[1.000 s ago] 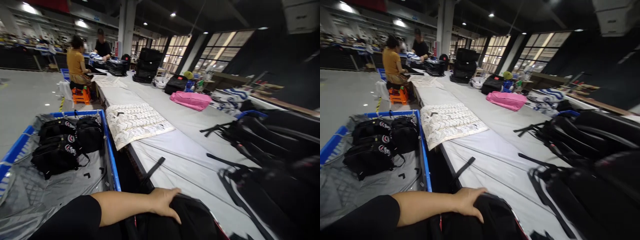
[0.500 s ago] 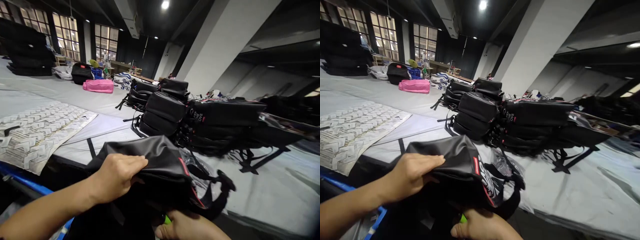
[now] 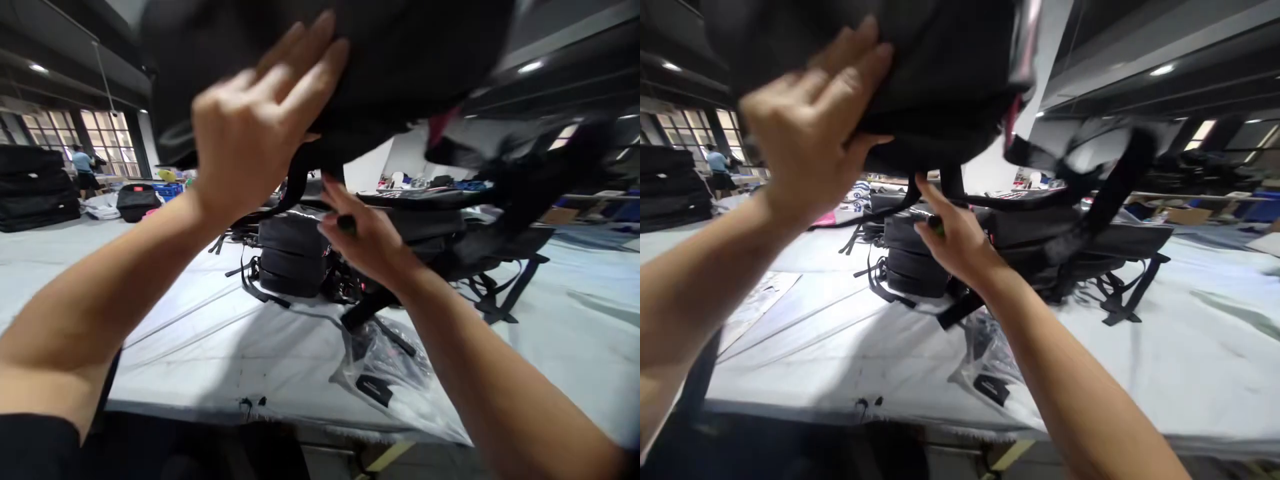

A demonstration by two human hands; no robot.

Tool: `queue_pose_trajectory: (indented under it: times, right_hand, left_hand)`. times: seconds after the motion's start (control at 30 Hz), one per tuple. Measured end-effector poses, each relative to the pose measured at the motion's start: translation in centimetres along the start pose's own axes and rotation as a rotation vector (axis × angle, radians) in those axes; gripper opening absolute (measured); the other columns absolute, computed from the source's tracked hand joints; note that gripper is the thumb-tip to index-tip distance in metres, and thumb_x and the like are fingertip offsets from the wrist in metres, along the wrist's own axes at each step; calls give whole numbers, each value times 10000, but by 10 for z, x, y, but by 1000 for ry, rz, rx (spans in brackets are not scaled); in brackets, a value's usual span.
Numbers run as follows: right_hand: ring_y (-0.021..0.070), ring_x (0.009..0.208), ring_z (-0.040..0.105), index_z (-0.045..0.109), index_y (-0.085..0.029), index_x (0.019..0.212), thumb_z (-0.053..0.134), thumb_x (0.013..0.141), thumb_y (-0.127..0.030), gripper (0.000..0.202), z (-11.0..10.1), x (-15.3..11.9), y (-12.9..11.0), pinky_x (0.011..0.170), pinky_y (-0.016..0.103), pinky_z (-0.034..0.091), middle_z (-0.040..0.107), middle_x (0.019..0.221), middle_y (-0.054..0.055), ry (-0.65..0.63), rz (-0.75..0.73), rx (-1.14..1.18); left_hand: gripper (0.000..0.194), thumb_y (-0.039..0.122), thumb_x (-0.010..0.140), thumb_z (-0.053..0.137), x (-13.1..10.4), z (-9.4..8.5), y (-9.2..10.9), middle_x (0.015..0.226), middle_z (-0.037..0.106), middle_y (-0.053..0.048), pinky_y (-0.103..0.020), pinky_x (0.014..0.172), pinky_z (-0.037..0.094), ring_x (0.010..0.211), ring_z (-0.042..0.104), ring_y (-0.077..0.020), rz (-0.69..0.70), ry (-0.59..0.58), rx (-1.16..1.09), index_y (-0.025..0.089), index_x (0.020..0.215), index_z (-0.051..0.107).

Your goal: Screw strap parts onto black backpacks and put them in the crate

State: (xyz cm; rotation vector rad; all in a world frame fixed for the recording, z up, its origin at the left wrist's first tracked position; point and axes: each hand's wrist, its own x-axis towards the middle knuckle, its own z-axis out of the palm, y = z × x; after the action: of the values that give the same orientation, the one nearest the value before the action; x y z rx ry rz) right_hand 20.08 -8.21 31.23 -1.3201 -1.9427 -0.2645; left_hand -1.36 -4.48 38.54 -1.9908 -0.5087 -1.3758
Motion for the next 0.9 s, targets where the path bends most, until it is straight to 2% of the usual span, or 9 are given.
queue_pose_trajectory:
  times: [0.07,0.13,0.23,0.37,0.5,0.63,0.73,0.83,0.9]
  right_hand:
    - [229,1192,652,413,-258,1522,541,933,-266,602,8,-31,18,1052,407,506,646,1363,71,-110,9,62]
    - [217,1172,664,440,-270,1509,506,919,-223,595,20,-82,39,1018,370,526,621,1398,71,-295,79,58]
    - [223,1057,710,441,-258,1512,462,946,-290,567,38,-158,78,930,357,559,698,1277,97,-446,353,32]
    - [268,1014,716,538,-155,1441,464,917,-393,580,48,-216,125,912,400,552,729,1191,154,-487,695,51]
    - [275,1061,697,541,-186,1441,447,913,-466,605,57,-232,144,954,417,528,709,1242,137,-499,807,128]
    - [273,1071,691,523,-189,1456,433,913,-486,625,73,-241,146,974,420,512,703,1254,136,-513,832,223]
    - [273,1129,665,516,-202,1462,442,917,-509,630,89,-254,151,1011,429,492,700,1262,129,-524,866,307]
    - [285,1182,636,517,-199,1462,465,908,-520,643,106,-271,158,1060,457,461,695,1270,128,-539,922,358]
    - [289,1176,639,542,-193,1443,494,893,-493,629,116,-283,161,1063,458,461,702,1257,130,-576,959,380]
  left_hand:
    - [549,298,1018,228,12,75,-16,1453,549,-40,-437,1139,372,1452,371,-252,86,63,-40,110,1459,494]
    - [530,180,1016,210,11,154,-24,1501,511,-13,-400,1206,314,1468,353,-210,52,25,-164,162,1443,522]
    - [551,92,990,238,-17,263,-15,1576,416,-44,-398,1227,309,1493,320,-209,-17,-258,-225,185,1472,487]
    - [610,42,882,458,-74,357,14,1565,422,-128,-547,1175,352,1466,363,-321,-65,-577,-241,153,1482,457]
    - [838,128,819,652,-104,380,22,1647,242,-146,-587,1236,142,1536,161,-351,-49,-574,-296,169,1569,280]
    - [697,355,928,577,-143,361,5,1671,197,-66,-490,1267,63,1559,82,-274,-175,-291,-397,262,1558,295]
    - [783,549,940,504,-207,357,-16,1694,52,-47,-419,1278,-17,1564,-21,-236,-749,-119,-459,236,1582,184]
    - [898,695,933,374,-277,379,-31,1690,-23,-114,-429,1275,-20,1562,-36,-241,-1424,-230,-627,166,1588,64]
    - [931,765,912,285,-309,403,-30,1672,88,-183,-493,1267,104,1556,95,-282,-1595,-339,-738,142,1577,94]
